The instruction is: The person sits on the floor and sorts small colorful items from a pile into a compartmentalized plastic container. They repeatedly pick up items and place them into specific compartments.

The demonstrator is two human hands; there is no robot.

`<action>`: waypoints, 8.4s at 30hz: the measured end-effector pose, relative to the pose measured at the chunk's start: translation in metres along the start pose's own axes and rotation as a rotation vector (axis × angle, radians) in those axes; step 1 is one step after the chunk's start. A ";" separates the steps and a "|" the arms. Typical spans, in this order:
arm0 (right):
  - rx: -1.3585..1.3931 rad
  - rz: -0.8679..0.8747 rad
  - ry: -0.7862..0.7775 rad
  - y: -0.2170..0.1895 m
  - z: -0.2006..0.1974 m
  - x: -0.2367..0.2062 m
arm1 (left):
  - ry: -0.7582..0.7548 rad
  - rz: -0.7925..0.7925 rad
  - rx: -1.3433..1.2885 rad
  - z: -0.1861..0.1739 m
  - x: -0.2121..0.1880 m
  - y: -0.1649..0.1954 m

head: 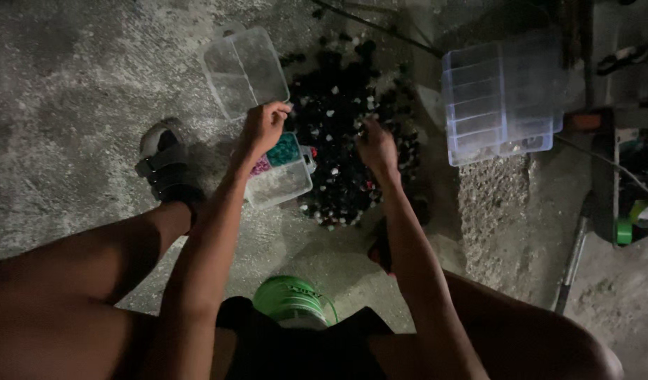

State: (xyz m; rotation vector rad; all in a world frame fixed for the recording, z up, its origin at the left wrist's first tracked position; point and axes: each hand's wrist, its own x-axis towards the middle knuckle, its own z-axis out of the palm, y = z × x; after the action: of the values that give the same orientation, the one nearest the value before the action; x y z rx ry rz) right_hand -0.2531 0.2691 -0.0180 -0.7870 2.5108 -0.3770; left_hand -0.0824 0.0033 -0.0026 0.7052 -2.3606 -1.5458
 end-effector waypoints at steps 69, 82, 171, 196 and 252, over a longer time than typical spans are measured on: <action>1.489 0.058 -0.181 -0.017 -0.030 -0.052 | -0.763 -0.083 1.115 -0.183 0.001 0.229; 0.297 0.198 0.161 -0.005 -0.041 0.025 | -0.612 -0.178 1.044 -0.186 0.036 0.196; 1.857 0.315 -0.515 -0.140 0.016 0.023 | -0.373 0.012 -0.075 -0.004 0.031 0.061; 0.257 -0.248 0.464 -0.052 0.035 -0.013 | -0.100 -0.073 1.079 -0.089 0.028 -0.004; 0.238 -0.282 0.017 -0.161 0.080 -0.094 | 0.392 -0.385 0.171 -0.012 -0.138 -0.030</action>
State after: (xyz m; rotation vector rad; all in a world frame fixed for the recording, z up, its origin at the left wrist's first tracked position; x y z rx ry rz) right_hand -0.0695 0.1877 0.0105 -1.0429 2.3150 -0.7655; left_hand 0.0487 0.0545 -0.0162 1.4272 -2.1563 -1.1911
